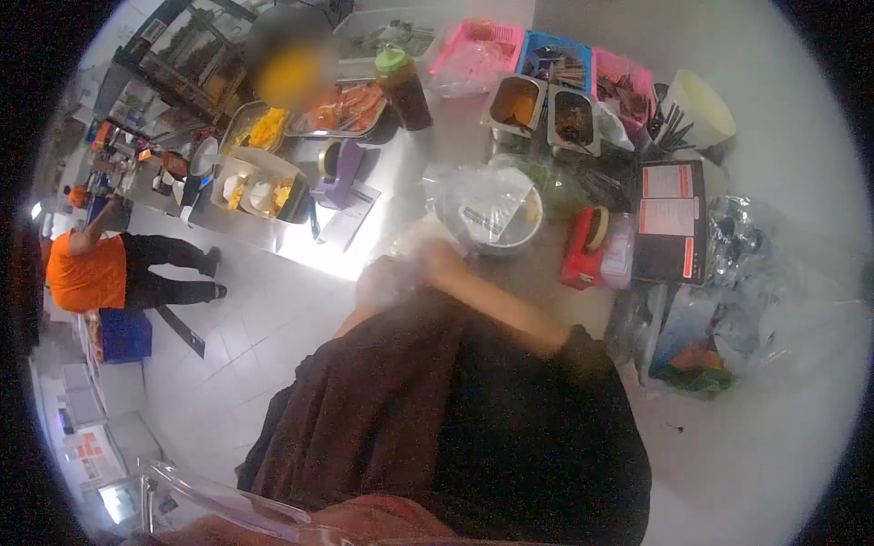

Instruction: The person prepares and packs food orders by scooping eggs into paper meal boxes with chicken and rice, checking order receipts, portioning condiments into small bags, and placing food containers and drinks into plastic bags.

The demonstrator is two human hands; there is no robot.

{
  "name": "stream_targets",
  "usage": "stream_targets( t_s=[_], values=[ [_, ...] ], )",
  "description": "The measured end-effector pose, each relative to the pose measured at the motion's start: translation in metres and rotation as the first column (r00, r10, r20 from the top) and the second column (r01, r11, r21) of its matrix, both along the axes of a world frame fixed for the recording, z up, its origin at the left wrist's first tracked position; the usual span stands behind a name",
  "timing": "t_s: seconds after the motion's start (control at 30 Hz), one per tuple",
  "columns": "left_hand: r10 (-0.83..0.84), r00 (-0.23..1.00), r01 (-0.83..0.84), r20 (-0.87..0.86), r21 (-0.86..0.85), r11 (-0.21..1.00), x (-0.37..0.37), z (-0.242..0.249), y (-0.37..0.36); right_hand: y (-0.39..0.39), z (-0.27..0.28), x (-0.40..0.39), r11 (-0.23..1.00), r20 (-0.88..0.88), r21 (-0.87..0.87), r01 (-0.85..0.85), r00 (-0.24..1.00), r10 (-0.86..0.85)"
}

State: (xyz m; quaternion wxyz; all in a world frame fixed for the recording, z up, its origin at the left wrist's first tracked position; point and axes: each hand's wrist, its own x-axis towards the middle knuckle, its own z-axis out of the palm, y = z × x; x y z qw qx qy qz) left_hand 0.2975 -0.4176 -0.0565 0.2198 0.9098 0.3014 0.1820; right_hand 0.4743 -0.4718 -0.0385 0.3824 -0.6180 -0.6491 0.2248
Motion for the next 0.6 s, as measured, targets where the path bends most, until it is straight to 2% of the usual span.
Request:
stream_targets(
  t_s=[0.03, 0.07, 0.13, 0.23, 0.27, 0.3, 0.33, 0.37, 0.4, 0.43, 0.47, 0.5, 0.53, 0.57, 0.6],
  values=[
    [-0.065, 0.994, 0.075, -0.084, 0.120, 0.990, 0.005, 0.031, -0.001, 0.001, -0.002, -0.001, 0.999, -0.075, 0.044, 0.011, 0.997, -0.008],
    [-0.018, 0.999, 0.023, -0.028, 0.184, 0.983, 0.011, 0.053, -0.004, 0.001, -0.003, 0.000, 0.996, -0.147, 0.086, 0.024, 0.989, -0.012],
    [0.065, 0.994, -0.088, 0.088, 0.289, 0.953, 0.018, 0.082, -0.011, 0.001, -0.002, 0.002, 0.996, -0.152, 0.085, -0.009, 0.988, 0.021],
    [-0.212, 0.972, 0.158, 0.100, 0.389, 0.908, 0.015, 0.089, 0.008, 0.001, -0.002, 0.010, 0.983, -0.166, 0.123, -0.138, 0.973, 0.157],
    [-0.110, 0.989, 0.099, 0.098, 0.112, 0.989, 0.016, 0.081, 0.011, 0.001, -0.002, 0.012, 0.970, -0.169, 0.147, -0.194, 0.961, 0.218],
    [-0.012, 0.998, 0.023, 0.062, -0.174, 0.985, 0.016, 0.066, 0.012, -0.002, 0.006, 0.009, 0.981, -0.205, 0.085, -0.174, 0.961, 0.188],
    [0.072, 0.997, -0.065, -0.002, -0.439, 0.896, 0.015, 0.050, 0.014, -0.005, 0.015, 0.006, 0.988, -0.237, 0.024, -0.154, 0.959, 0.155],
    [-0.108, 0.980, 0.123, 0.168, -0.084, 0.989, 0.013, 0.034, 0.022, -0.007, 0.010, 0.008, 0.993, -0.242, -0.055, -0.104, 0.966, 0.087],
    [0.015, 0.985, 0.049, 0.172, -0.361, 0.931, 0.013, 0.039, 0.026, -0.008, 0.007, 0.007, 0.990, -0.242, -0.132, -0.052, 0.970, 0.019],
    [0.133, 0.981, -0.020, 0.140, -0.609, 0.793, 0.013, 0.051, 0.028, -0.010, 0.024, -0.011, 0.976, -0.425, -0.138, 0.171, 0.879, -0.214],
    [0.234, 0.969, -0.080, 0.074, -0.805, 0.588, 0.013, 0.059, 0.030, -0.011, 0.025, -0.013, 0.992, -0.359, -0.054, 0.118, 0.924, -0.129],
    [0.353, 0.919, 0.021, 0.177, -0.915, 0.403, 0.010, 0.060, 0.029, -0.012, 0.026, -0.014, 0.998, -0.284, 0.025, 0.057, 0.958, -0.047],
    [0.427, 0.887, 0.051, 0.177, -0.955, 0.291, 0.009, 0.058, 0.029, -0.012, 0.026, -0.015, 0.995, -0.200, 0.099, -0.010, 0.979, 0.030],
    [0.497, 0.852, 0.086, 0.165, -0.980, 0.177, 0.008, 0.054, 0.028, -0.012, 0.024, -0.019, 0.980, -0.280, 0.134, -0.145, 0.943, 0.177],
    [0.562, 0.815, 0.126, 0.139, -0.990, 0.063, 0.007, 0.049, 0.029, -0.011, 0.022, -0.021, 0.979, -0.218, 0.156, -0.131, 0.962, 0.163]
  ],
)
